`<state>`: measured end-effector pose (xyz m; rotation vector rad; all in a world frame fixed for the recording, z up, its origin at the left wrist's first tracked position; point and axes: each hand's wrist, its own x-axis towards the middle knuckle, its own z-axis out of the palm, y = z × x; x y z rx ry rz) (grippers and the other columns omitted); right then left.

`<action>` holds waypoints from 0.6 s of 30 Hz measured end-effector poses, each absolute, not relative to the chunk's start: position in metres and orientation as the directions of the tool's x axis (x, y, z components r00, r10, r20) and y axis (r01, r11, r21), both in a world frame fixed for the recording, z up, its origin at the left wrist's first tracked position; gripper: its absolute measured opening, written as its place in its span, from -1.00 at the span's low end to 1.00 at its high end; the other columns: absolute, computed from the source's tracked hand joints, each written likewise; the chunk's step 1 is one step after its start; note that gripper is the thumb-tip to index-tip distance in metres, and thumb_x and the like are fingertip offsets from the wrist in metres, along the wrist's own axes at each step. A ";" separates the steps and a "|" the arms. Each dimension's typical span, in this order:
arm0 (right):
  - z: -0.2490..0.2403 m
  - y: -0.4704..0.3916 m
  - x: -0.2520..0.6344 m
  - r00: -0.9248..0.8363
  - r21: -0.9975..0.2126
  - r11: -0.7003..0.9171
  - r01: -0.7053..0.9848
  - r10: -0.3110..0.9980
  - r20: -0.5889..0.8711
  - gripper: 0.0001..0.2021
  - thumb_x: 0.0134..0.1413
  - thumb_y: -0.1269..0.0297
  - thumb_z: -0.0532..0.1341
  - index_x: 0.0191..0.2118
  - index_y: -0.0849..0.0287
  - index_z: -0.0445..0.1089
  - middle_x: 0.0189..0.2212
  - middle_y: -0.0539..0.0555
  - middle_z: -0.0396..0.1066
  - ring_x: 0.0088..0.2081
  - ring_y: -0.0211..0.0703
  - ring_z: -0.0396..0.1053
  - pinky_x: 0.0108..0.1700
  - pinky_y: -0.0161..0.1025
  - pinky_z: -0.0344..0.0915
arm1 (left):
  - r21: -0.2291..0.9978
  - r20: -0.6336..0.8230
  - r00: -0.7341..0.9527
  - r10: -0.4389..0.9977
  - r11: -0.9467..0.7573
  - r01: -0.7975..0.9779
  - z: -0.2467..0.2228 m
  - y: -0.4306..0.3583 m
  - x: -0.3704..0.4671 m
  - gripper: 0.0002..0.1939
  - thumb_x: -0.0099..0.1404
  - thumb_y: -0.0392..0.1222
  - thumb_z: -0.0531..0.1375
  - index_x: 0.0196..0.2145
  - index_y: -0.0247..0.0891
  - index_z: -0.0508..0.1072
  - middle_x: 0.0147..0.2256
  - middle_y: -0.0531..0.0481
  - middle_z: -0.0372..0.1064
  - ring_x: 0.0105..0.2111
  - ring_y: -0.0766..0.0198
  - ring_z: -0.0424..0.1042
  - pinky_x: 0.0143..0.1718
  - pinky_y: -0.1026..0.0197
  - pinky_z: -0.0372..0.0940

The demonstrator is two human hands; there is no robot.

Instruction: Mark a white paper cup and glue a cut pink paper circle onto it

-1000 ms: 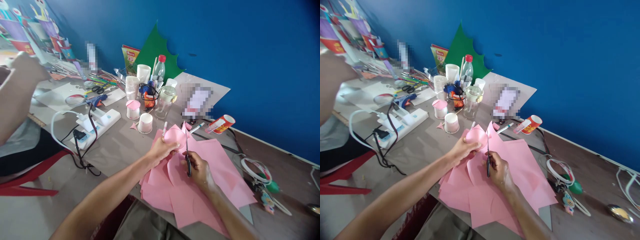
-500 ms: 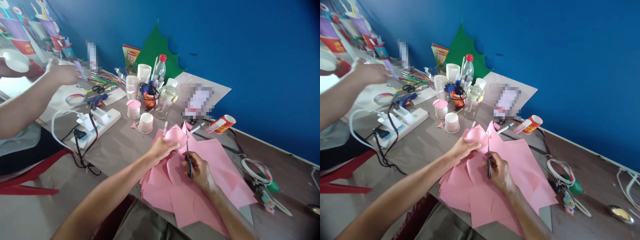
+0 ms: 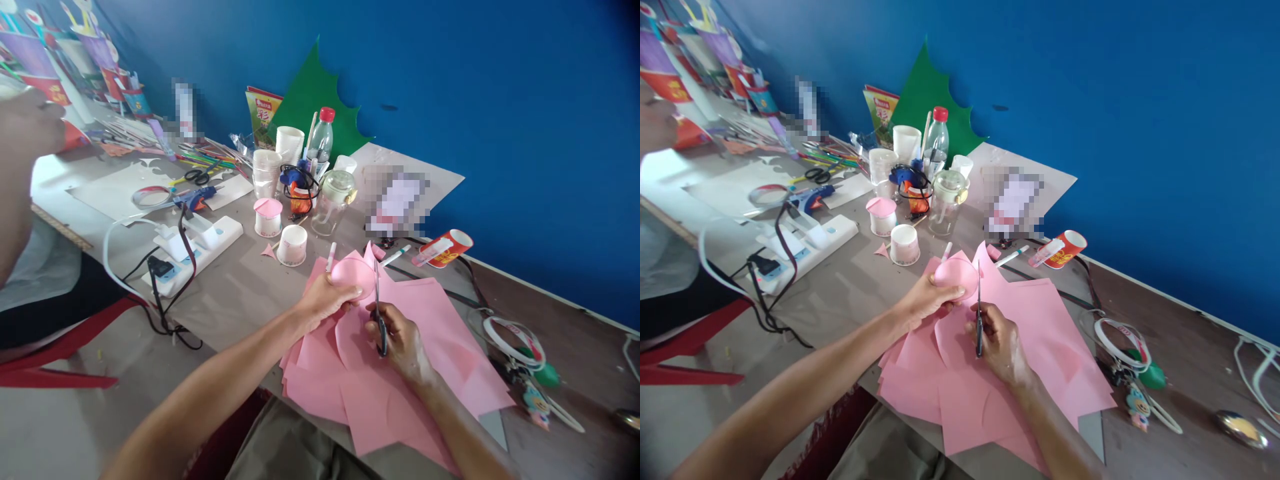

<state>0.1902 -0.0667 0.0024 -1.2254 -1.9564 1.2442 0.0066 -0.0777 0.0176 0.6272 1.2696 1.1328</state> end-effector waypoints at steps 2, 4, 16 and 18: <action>0.003 -0.067 0.191 -0.462 -0.895 0.172 0.412 0.886 -0.042 -0.67 0.00 0.08 0.28 -0.17 0.16 0.33 -0.53 -0.03 0.38 -0.57 -0.26 0.32 -0.55 -0.36 0.28 | 0.876 -0.418 -0.094 0.904 0.373 -0.305 0.017 -0.078 0.007 -0.84 -0.01 -0.19 0.34 -0.50 -0.35 0.51 -0.59 -0.03 0.42 -0.63 0.41 0.29 -0.59 0.35 0.17; 0.003 -0.067 0.191 -0.463 -0.895 0.171 0.413 0.885 -0.045 -0.67 0.00 0.08 0.27 -0.16 0.17 0.33 -0.52 -0.03 0.38 -0.57 -0.26 0.32 -0.55 -0.36 0.28 | 0.877 -0.417 -0.098 0.904 0.372 -0.304 0.018 -0.078 0.007 -0.84 -0.02 -0.19 0.34 -0.51 -0.35 0.50 -0.59 -0.03 0.41 -0.63 0.42 0.27 -0.59 0.35 0.18; 0.002 -0.067 0.191 -0.460 -0.878 0.187 0.440 0.887 -0.042 -0.69 0.00 0.08 0.27 -0.20 0.16 0.35 -0.59 -0.08 0.31 -0.60 -0.26 0.30 -0.56 -0.36 0.27 | 0.885 -0.402 -0.092 0.911 0.361 -0.294 0.023 -0.079 0.007 -0.87 0.00 -0.22 0.32 -0.53 -0.34 0.48 -0.59 -0.01 0.38 -0.61 0.42 0.28 -0.55 0.34 0.20; 0.001 -0.067 0.191 -0.459 -0.877 0.188 0.441 0.888 -0.040 -0.69 0.01 0.07 0.27 -0.19 0.16 0.35 -0.58 -0.08 0.31 -0.60 -0.27 0.30 -0.57 -0.37 0.27 | 0.885 -0.400 -0.093 0.912 0.358 -0.297 0.023 -0.079 0.007 -0.86 0.00 -0.21 0.32 -0.53 -0.35 0.49 -0.60 -0.01 0.38 -0.62 0.42 0.28 -0.55 0.34 0.19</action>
